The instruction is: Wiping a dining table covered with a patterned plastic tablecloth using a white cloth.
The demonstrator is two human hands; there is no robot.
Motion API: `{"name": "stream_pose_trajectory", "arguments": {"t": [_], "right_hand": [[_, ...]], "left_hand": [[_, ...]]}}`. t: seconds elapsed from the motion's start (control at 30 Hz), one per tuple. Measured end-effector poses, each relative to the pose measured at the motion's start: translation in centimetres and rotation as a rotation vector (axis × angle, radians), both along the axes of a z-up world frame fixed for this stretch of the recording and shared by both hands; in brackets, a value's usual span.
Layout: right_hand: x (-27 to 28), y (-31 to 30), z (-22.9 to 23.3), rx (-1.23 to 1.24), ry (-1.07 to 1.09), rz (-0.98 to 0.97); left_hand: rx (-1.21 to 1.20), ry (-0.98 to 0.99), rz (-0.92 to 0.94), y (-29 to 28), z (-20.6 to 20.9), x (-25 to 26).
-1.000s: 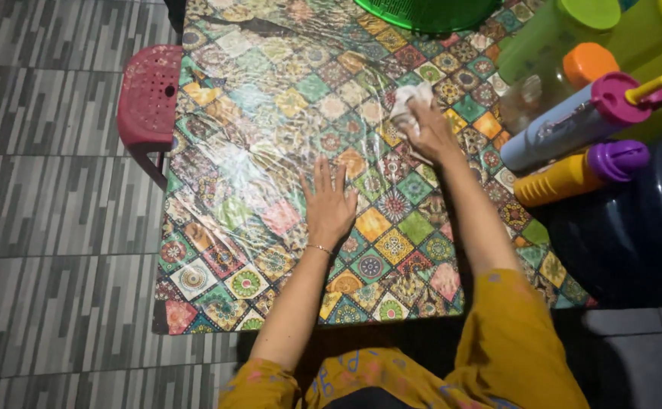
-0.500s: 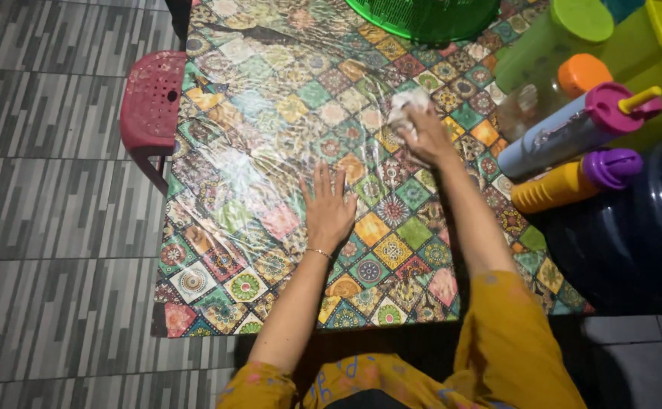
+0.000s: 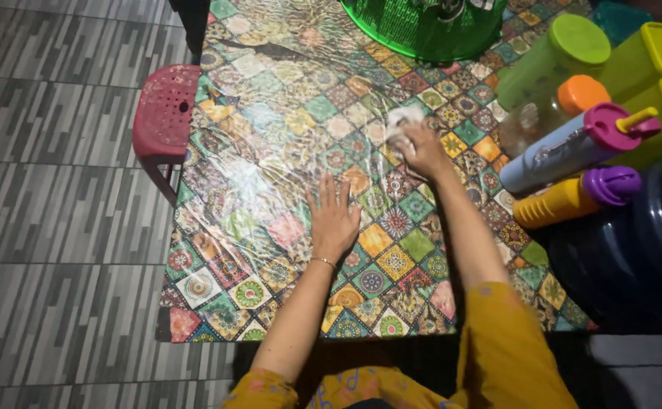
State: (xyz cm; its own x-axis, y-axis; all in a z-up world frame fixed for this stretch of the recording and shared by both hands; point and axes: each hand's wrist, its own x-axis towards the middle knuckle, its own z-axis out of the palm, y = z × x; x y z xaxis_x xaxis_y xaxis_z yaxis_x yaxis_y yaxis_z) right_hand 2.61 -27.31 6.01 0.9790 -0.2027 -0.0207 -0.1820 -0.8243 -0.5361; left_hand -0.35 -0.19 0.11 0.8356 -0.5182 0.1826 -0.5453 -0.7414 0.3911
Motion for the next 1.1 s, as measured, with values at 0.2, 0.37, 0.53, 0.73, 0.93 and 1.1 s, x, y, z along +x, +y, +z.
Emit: {"name": "stream_pose_trajectory", "arguments": {"t": [0.2, 0.37, 0.53, 0.73, 0.93, 1.1], "right_hand": [[9.1, -1.3, -9.3, -0.295, -0.230, -0.058], [3.0, 2.4, -3.0, -0.117, -0.242, 0.229], [4.3, -0.8, -6.1, 0.060, -0.184, 0.260], [9.8, 3.0, -7.5, -0.314, -0.452, 0.111], [5.8, 2.0, -4.1, -0.025, -0.389, 0.443], [8.5, 5.2, -1.9, -0.024, -0.239, 0.087]], "left_hand": [[-0.011, -0.024, 0.003, 0.3, 0.0, 0.1], [-0.037, -0.018, 0.003, 0.1, 0.0, 0.3], [-0.039, 0.010, 0.017, 0.0, 0.2, -0.2], [-0.023, 0.021, 0.012, 0.2, 0.0, 0.0], [-0.037, 0.050, 0.002, 0.1, 0.6, 0.1], [0.011, 0.040, 0.007, -0.2, -0.1, 0.2]]}}
